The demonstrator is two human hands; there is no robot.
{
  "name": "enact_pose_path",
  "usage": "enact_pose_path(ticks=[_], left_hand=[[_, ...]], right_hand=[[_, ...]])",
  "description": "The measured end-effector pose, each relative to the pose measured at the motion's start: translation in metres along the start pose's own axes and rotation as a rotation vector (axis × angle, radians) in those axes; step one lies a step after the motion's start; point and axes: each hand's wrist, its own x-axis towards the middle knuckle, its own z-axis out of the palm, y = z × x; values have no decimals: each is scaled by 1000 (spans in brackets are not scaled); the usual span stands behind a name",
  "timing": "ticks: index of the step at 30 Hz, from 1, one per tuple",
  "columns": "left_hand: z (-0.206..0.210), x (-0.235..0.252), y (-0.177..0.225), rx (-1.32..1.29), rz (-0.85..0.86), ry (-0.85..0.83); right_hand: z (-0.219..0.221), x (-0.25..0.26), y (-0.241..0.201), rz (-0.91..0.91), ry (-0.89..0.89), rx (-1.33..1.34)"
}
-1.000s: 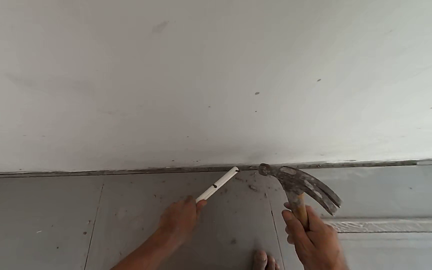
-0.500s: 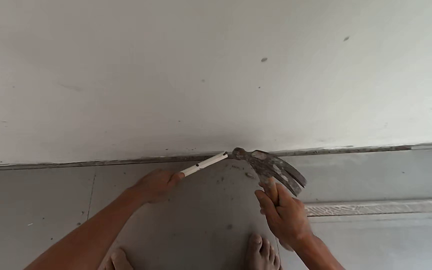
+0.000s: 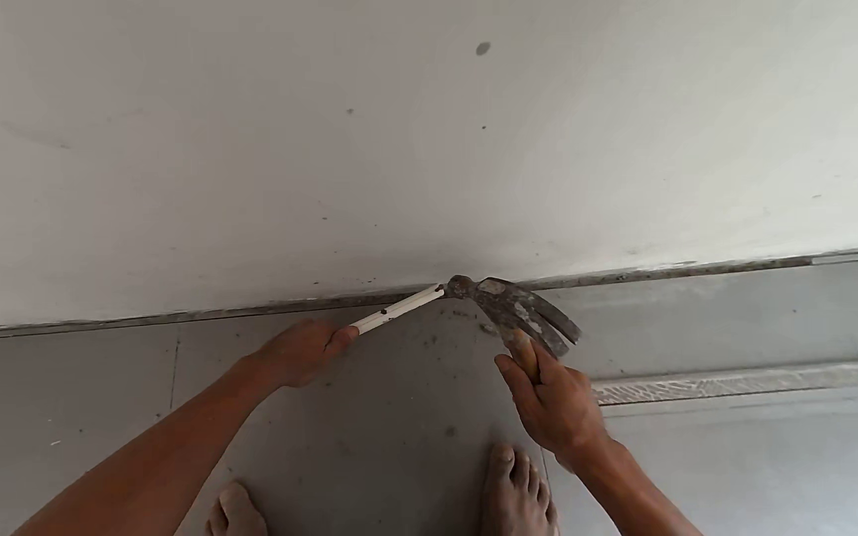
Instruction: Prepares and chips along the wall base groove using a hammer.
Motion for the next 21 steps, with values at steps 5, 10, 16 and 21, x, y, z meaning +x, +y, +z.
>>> enact_pose_path(ticks=[5,10,16,21], left_hand=[[-6,5,-2,84,12,25],[-4,7,-6,135,15,40],[-3,8,-10,146,18,47],[-5,8,-7,201,29,61]], right_hand=[[-6,20,-3,134,-245,-113],[-8,17,-11,85,-159,-160],[-20,20,-14,87,-240,-234],[-20,31,-27,200,-433,-262]])
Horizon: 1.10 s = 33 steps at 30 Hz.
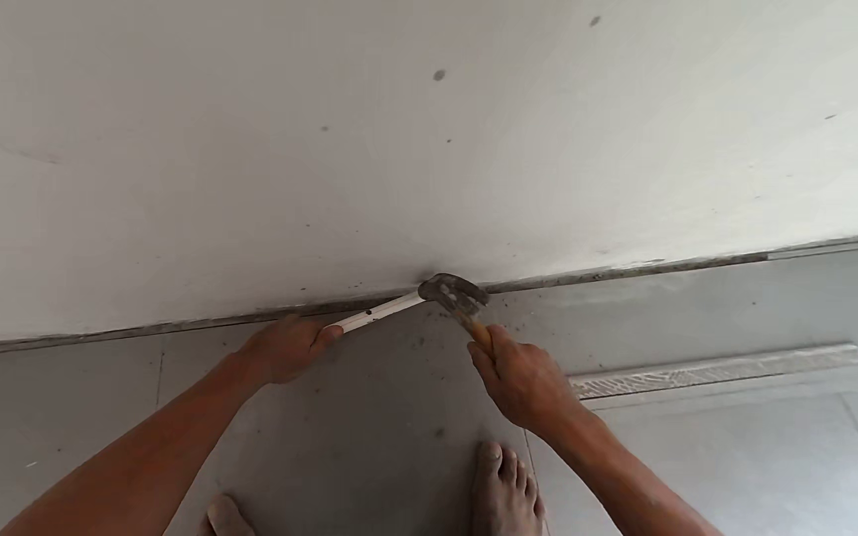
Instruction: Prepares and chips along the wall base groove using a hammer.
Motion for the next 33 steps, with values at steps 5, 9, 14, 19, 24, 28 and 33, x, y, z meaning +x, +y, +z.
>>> enact_pose_path(ticks=[5,9,14,19,24,28,33], left_hand=[[-5,2,-4,33,1,-13],[-4,5,-4,75,20,35],[-7,0,-2,118,-9,6],[-23,-13,25,231,-59,23],[-12,-35,72,61,-218,-39],[-5,-48,106,-118,-317,-107],[6,-51,123,-254,-402,-120]], right_hand=[[10,-10,-1,-84,225,-1],[-3,0,0,26,-32,-9],[15,-11,0,-41,175,46],[17,-18,18,-22,213,131],[21,-41,22,85,299,547],[29,-49,-1,176,254,864],[55,-33,-20,276,102,1060]])
